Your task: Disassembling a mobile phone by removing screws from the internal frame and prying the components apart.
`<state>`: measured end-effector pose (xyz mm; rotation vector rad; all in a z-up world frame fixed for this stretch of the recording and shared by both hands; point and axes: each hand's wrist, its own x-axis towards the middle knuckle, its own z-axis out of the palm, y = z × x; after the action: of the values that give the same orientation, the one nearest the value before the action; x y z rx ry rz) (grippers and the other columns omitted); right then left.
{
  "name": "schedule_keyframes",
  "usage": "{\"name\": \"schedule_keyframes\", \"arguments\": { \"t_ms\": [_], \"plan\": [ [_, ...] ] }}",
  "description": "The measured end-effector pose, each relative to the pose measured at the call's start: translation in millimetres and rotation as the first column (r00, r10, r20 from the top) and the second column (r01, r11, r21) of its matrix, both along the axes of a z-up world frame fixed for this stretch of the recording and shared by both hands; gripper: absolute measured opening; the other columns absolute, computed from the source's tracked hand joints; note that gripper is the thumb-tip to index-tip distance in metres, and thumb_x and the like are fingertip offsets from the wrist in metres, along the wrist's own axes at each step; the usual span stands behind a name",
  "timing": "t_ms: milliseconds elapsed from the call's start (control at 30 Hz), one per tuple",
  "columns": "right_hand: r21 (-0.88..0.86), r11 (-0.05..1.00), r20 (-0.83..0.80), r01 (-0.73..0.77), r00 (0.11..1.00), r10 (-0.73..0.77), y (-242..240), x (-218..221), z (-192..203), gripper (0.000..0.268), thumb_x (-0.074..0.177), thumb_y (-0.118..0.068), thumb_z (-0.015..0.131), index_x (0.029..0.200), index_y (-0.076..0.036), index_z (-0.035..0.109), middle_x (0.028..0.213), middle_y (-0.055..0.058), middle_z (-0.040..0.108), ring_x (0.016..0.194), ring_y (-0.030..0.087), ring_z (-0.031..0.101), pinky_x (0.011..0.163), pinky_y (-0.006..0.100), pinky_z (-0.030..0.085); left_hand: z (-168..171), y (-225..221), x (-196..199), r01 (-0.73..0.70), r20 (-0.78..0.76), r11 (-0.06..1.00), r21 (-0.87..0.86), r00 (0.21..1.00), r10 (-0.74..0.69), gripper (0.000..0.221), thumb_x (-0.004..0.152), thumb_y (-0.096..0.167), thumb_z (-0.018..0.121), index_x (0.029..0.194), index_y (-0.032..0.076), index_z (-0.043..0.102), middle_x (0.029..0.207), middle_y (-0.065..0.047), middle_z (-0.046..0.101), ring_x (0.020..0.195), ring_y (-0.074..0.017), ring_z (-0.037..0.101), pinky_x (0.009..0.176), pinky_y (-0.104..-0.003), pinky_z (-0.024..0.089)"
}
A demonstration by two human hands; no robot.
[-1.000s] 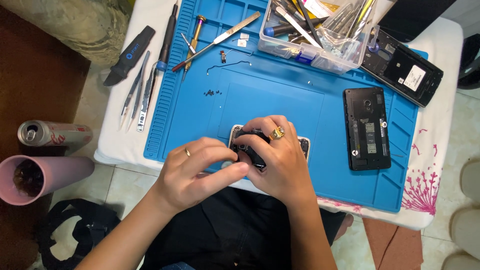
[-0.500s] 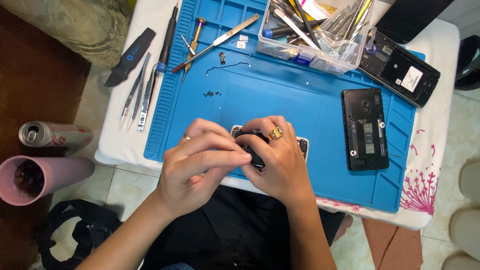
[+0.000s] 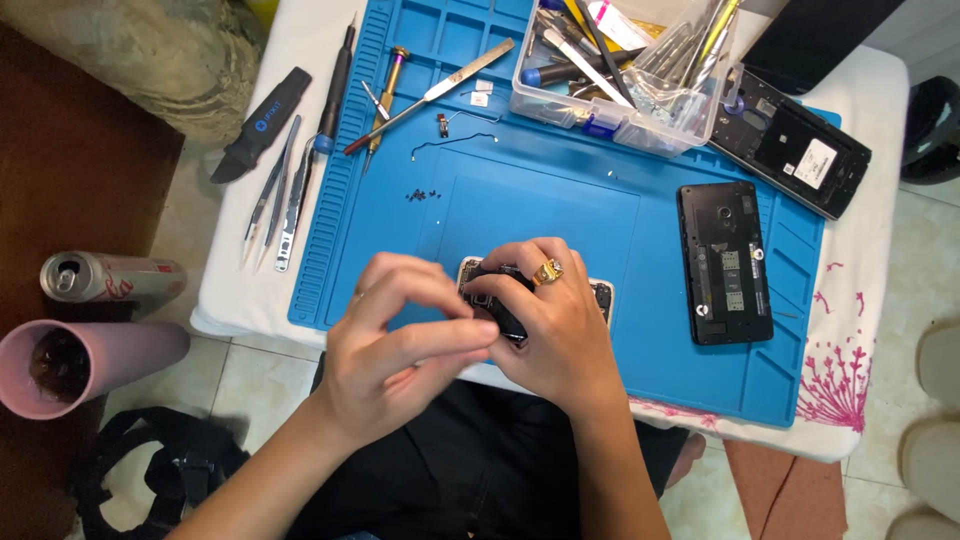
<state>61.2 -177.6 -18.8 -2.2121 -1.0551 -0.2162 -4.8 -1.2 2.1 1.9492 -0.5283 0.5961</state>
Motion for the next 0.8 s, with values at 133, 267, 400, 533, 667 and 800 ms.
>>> {"name": "schedule_keyframes", "arguments": {
  "t_ms": [133, 267, 400, 533, 667, 800],
  "plan": [
    [0.003, 1.000, -0.010, -0.009, 1.000, 0.009, -1.0, 0.1, 0.1, 0.008, 0.093, -0.016, 0.070, 0.099, -0.013, 0.067, 0.109, 0.001, 0.061, 0.099, 0.028, 0.055, 0.075, 0.041, 0.041, 1.6, -1.6, 0.2, -0.028, 0.042, 0.999, -0.020, 0.999, 0.028, 0.019, 0.096, 0.004, 0.076, 0.113, 0.010, 0.069, 0.103, -0.009, 0.070, 0.096, -0.0296, 0.065, 0.088, -0.036, 0.059],
    [-0.012, 1.000, 0.009, -0.019, 1.000, 0.019, -2.0, 0.5, -1.6, 0.009, 0.095, -0.019, 0.068, 0.100, -0.011, 0.067, 0.111, 0.003, 0.060, 0.100, 0.029, 0.054, 0.075, 0.043, 0.041, 4.0, -0.8, -0.9, 0.014, 0.031, 0.999, 0.028, 0.999, -0.015, 0.019, 0.096, 0.000, 0.073, 0.113, 0.006, 0.070, 0.105, -0.010, 0.073, 0.102, -0.0326, 0.069, 0.092, -0.037, 0.061],
    [-0.005, 1.000, 0.010, -0.015, 1.000, 0.015, -2.1, 0.0, 4.3, 0.007, 0.093, -0.013, 0.067, 0.099, -0.009, 0.066, 0.111, 0.005, 0.061, 0.099, 0.030, 0.054, 0.078, 0.043, 0.041, -2.0, -0.9, -5.5, 0.058, 0.025, 0.998, 0.009, 0.998, -0.059, 0.020, 0.099, -0.003, 0.065, 0.119, 0.000, 0.065, 0.110, -0.018, 0.070, 0.100, -0.0348, 0.072, 0.092, -0.041, 0.060],
    [0.205, 0.978, -0.014, 0.027, 1.000, -0.024, -6.1, -1.6, 2.1, 0.009, 0.092, -0.005, 0.070, 0.099, -0.009, 0.065, 0.102, 0.006, 0.064, 0.092, 0.029, 0.058, 0.082, 0.041, 0.044, -20.5, 4.0, -20.1, -0.142, -0.214, 0.958, -0.251, 0.973, 0.088, 0.025, 0.108, 0.005, 0.047, 0.132, 0.002, 0.050, 0.104, -0.014, 0.068, 0.085, -0.0228, 0.073, 0.093, -0.038, 0.063],
    [0.572, 0.801, -0.120, 0.177, 0.984, -0.131, -15.7, -3.7, 7.6, 0.013, 0.094, 0.005, 0.057, 0.094, -0.004, 0.066, 0.086, 0.009, 0.063, 0.080, 0.024, 0.061, 0.077, 0.034, 0.052, -9.8, 16.5, -13.5, -0.272, -0.299, 0.962, 0.007, 0.918, 0.262, 0.037, 0.108, 0.001, 0.043, 0.144, 0.000, 0.050, 0.094, -0.010, 0.059, 0.083, -0.0175, 0.058, 0.074, -0.029, 0.050],
    [0.670, 0.709, -0.289, 0.219, 0.957, -0.023, -6.6, -30.5, 80.9, 0.014, 0.104, -0.011, 0.054, 0.096, -0.009, 0.065, 0.090, 0.004, 0.064, 0.085, 0.021, 0.058, 0.082, 0.035, 0.047, -20.7, 21.4, -2.9, -0.163, -0.491, 0.959, 0.231, 0.832, 0.260, 0.046, 0.102, 0.012, 0.047, 0.147, 0.007, 0.052, 0.132, -0.011, 0.067, 0.102, -0.0260, 0.070, 0.082, -0.039, 0.053]
  ]
}}
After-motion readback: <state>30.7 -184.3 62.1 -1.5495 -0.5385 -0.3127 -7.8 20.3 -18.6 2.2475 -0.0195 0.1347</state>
